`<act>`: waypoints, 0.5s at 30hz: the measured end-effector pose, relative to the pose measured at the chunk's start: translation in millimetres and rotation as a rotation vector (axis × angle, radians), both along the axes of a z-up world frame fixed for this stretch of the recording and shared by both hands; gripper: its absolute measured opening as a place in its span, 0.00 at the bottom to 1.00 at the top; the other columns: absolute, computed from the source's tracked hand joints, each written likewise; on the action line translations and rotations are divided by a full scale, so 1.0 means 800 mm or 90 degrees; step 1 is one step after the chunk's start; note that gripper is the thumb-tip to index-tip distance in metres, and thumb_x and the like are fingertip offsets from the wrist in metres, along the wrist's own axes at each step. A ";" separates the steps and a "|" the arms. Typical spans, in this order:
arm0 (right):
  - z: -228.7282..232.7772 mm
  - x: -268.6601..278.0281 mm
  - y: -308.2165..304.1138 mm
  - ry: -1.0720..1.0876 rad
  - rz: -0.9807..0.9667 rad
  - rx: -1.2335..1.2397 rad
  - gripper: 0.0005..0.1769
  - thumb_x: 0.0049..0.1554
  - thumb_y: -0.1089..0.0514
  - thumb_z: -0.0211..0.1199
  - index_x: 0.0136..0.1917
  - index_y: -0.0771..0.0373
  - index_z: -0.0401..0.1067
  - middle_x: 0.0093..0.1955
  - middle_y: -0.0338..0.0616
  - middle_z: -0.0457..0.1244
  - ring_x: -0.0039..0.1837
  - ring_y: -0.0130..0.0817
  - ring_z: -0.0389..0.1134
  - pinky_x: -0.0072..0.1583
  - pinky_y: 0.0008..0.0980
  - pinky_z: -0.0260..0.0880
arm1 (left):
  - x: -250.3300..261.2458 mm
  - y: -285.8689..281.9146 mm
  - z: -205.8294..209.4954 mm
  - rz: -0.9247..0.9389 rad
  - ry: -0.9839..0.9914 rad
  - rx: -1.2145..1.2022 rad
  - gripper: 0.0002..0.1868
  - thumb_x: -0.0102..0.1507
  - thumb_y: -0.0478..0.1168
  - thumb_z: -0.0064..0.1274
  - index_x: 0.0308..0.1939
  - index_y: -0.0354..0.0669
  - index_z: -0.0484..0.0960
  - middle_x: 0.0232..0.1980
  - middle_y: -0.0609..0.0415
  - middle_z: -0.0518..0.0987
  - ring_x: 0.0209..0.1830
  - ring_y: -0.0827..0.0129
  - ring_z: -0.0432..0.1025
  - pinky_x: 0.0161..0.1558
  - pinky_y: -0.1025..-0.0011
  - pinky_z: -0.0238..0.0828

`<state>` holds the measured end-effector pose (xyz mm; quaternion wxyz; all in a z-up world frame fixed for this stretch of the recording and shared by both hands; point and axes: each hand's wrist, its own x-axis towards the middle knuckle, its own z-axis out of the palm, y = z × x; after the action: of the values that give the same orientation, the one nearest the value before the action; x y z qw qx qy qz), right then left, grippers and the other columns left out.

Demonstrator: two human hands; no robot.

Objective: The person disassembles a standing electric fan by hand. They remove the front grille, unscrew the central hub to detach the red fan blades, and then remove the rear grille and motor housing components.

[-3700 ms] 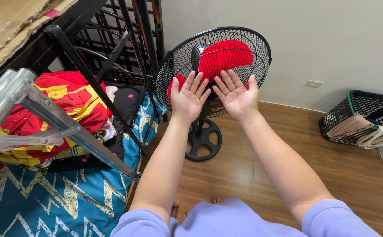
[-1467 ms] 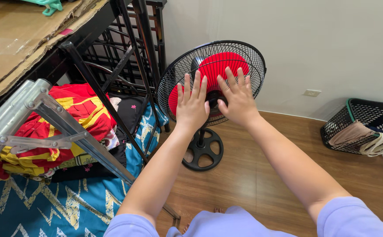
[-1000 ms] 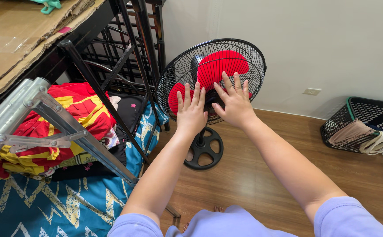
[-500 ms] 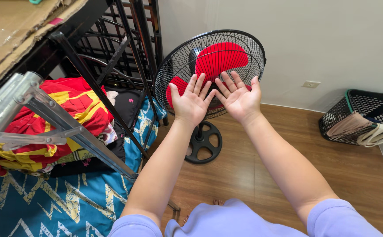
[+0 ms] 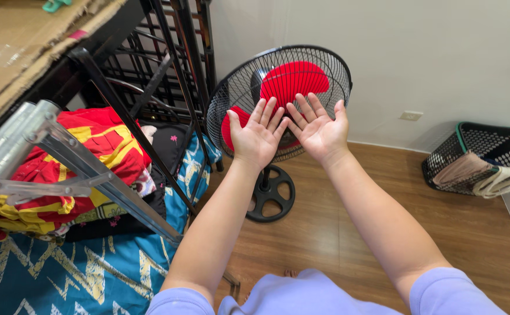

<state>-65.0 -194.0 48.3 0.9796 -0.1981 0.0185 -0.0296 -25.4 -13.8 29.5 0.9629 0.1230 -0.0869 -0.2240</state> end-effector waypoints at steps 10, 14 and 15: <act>0.033 0.011 0.028 0.014 -0.027 -0.010 0.43 0.67 0.24 0.36 0.72 0.59 0.67 0.73 0.51 0.67 0.78 0.57 0.64 0.76 0.62 0.60 | 0.009 0.017 0.036 0.013 -0.001 0.003 0.55 0.68 0.79 0.26 0.84 0.41 0.55 0.81 0.46 0.66 0.79 0.50 0.61 0.78 0.48 0.55; 0.037 0.016 0.034 0.019 -0.035 -0.011 0.42 0.67 0.25 0.37 0.72 0.59 0.67 0.73 0.51 0.66 0.77 0.57 0.64 0.76 0.61 0.60 | 0.015 0.022 0.040 0.014 -0.011 0.012 0.53 0.68 0.78 0.24 0.83 0.41 0.55 0.81 0.47 0.66 0.79 0.51 0.61 0.78 0.49 0.55; 0.036 0.017 0.035 0.020 -0.037 -0.012 0.42 0.67 0.25 0.37 0.72 0.59 0.68 0.73 0.51 0.66 0.77 0.57 0.64 0.76 0.61 0.61 | 0.017 0.023 0.039 0.014 -0.009 0.017 0.53 0.69 0.78 0.24 0.83 0.42 0.55 0.81 0.46 0.66 0.79 0.51 0.61 0.78 0.49 0.55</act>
<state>-51.7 -166.2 77.3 0.9760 -0.2071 0.0390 -0.0549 -12.0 4.5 61.0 0.9628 0.1386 -0.0896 -0.2139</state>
